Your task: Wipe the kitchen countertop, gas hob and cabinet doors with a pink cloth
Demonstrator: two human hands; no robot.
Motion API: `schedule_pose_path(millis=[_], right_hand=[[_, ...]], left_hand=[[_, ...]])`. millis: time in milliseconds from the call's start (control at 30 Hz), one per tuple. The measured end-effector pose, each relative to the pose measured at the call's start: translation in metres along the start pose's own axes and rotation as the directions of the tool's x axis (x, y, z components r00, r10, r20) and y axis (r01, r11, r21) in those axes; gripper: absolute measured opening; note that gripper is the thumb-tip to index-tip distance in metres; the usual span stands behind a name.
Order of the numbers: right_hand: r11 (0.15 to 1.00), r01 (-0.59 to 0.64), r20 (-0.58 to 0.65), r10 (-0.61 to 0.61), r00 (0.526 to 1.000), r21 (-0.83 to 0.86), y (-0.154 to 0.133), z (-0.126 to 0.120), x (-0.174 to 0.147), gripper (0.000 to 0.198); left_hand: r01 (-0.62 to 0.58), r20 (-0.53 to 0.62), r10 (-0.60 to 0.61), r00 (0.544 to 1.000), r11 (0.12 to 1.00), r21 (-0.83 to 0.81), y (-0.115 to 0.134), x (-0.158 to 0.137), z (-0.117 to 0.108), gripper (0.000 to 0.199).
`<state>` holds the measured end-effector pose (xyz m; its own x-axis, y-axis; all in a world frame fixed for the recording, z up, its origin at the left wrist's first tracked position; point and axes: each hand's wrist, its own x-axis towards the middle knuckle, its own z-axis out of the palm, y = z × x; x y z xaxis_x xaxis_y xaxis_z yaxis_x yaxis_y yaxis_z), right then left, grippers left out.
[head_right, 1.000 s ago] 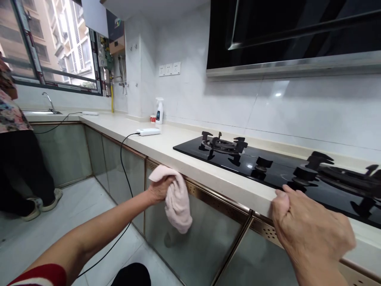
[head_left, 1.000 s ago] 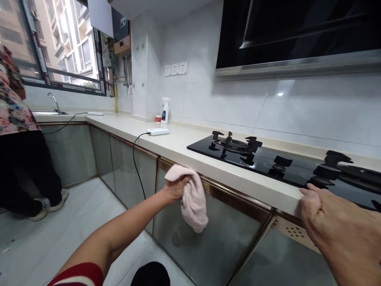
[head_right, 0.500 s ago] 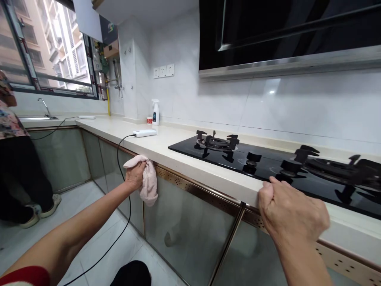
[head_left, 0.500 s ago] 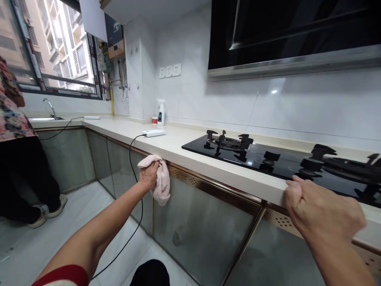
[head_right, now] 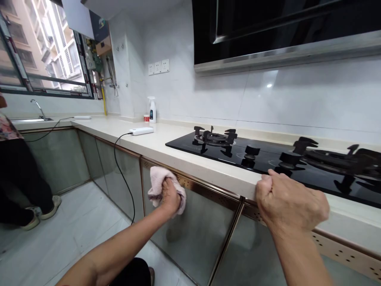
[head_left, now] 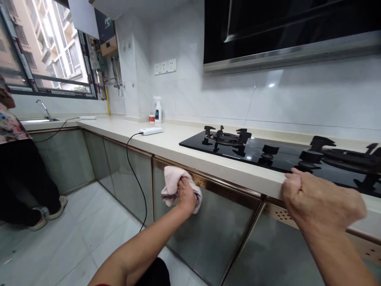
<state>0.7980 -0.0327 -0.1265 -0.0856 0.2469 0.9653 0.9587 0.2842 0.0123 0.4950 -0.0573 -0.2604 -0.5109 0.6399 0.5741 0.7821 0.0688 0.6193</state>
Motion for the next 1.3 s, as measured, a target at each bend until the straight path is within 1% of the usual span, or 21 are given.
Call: schedule_pose_path(millis=[200, 300, 367, 433, 500, 567, 600, 633, 667, 733, 767, 800, 833, 900, 967, 1000, 1067, 1133, 1167, 1233, 1300], right_hand=[[0.965, 0.017, 0.041, -0.029, 0.999, 0.26, 0.018, 0.021, -0.004, 0.046], [0.958, 0.051, 0.013, -0.057, 0.998, 0.281, 0.011, 0.005, 0.0, 0.044], [0.966, 0.061, -0.049, -0.05, 0.998, 0.252, -0.006, -0.013, -0.011, 0.04], [0.961, 0.04, -0.106, -0.011, 0.994, 0.273, -0.032, -0.027, -0.043, 0.034], [0.922, -0.006, -0.113, 0.055, 0.992, 0.388, -0.058, -0.031, -0.092, 0.029], [0.852, -0.098, 0.02, 0.102, 0.995, 0.514, -0.082, -0.023, -0.148, 0.026], [0.802, -0.171, 0.149, 0.104, 0.983, 0.572, -0.093, -0.017, -0.173, 0.027], [0.731, -0.3, 0.307, 0.13, 0.943, 0.613, -0.101, -0.011, -0.194, 0.032], [0.642, -0.444, 0.467, 0.148, 0.872, 0.626, -0.108, -0.005, -0.209, 0.04], [0.422, -0.711, 0.725, 0.164, 0.669, 0.562, -0.117, 0.002, -0.225, 0.062], [0.324, -0.793, 0.801, 0.147, 0.581, 0.515, -0.118, 0.003, -0.227, 0.073], [0.248, -0.841, 0.848, 0.115, 0.518, 0.48, -0.118, 0.003, -0.227, 0.081], [0.197, -0.864, 0.871, 0.079, 0.485, 0.463, -0.117, 0.002, -0.225, 0.088], [0.141, -0.878, 0.886, 0.017, 0.464, 0.457, -0.114, -0.004, -0.221, 0.095], [0.119, -0.897, 0.902, 0.022, 0.431, 0.426, -0.113, -0.009, -0.218, 0.095], [0.126, -0.91, 0.914, 0.048, 0.404, 0.395, -0.112, -0.011, -0.216, 0.092], [0.192, -0.923, 0.927, 0.113, 0.358, 0.334, -0.108, -0.015, -0.215, 0.082], [0.312, -0.897, 0.912, 0.166, 0.374, 0.312, -0.099, -0.017, -0.214, 0.071], [0.373, -0.871, 0.891, 0.195, 0.411, 0.32, -0.092, -0.018, -0.215, 0.065], [0.481, -0.809, 0.806, 0.296, 0.513, 0.339, -0.073, -0.023, -0.218, 0.057], [0.577, -0.752, 0.651, 0.444, 0.617, 0.319, -0.052, -0.029, -0.217, 0.051]], left_hand=[[-0.117, 0.199, 0.133, 0.971, 0.989, -0.089, 0.036, -0.071, 0.046, 0.065], [-0.141, 0.223, 0.18, 0.958, 0.974, -0.178, 0.038, -0.096, 0.052, 0.054], [-0.141, 0.214, 0.194, 0.957, 0.961, -0.24, 0.029, -0.108, 0.049, 0.049], [-0.145, 0.191, 0.21, 0.959, 0.94, -0.307, 0.016, -0.117, 0.044, 0.047], [-0.151, 0.157, 0.221, 0.962, 0.917, -0.369, 0.005, -0.121, 0.04, 0.049], [-0.153, 0.13, 0.223, 0.966, 0.902, -0.404, 0.002, -0.122, 0.036, 0.052], [-0.147, 0.119, 0.216, 0.969, 0.895, -0.421, 0.004, -0.12, 0.033, 0.051], [-0.127, 0.11, 0.196, 0.974, 0.884, -0.451, 0.008, -0.118, 0.029, 0.048], [-0.09, 0.113, 0.166, 0.98, 0.865, -0.494, 0.013, -0.115, 0.024, 0.043], [0.037, 0.163, 0.079, 0.984, 0.793, -0.608, 0.024, -0.107, 0.011, 0.034], [0.114, 0.225, 0.052, 0.973, 0.738, -0.665, 0.029, -0.102, 0.003, 0.03], [0.192, 0.313, 0.06, 0.948, 0.679, -0.709, 0.033, -0.098, -0.004, 0.027], [0.26, 0.415, 0.111, 0.903, 0.627, -0.734, 0.035, -0.095, -0.011, 0.026], [0.379, 0.594, 0.271, 0.758, 0.558, -0.738, 0.035, -0.091, -0.02, 0.026], [0.472, 0.705, 0.351, 0.616, 0.552, -0.687, 0.032, -0.091, -0.021, 0.026], [0.504, 0.738, 0.347, 0.578, 0.559, -0.658, 0.031, -0.091, -0.019, 0.026], [0.551, 0.771, 0.304, 0.559, 0.559, -0.62, 0.028, -0.093, -0.013, 0.028], [0.531, 0.761, 0.323, 0.563, 0.564, -0.632, 0.025, -0.092, -0.01, 0.032], [0.47, 0.737, 0.355, 0.576, 0.593, -0.653, 0.022, -0.09, -0.01, 0.036], [0.276, 0.683, 0.396, 0.614, 0.704, -0.655, 0.014, -0.085, -0.014, 0.047], [0.1, 0.639, 0.37, 0.674, 0.811, -0.576, 0.006, -0.079, -0.019, 0.051]])
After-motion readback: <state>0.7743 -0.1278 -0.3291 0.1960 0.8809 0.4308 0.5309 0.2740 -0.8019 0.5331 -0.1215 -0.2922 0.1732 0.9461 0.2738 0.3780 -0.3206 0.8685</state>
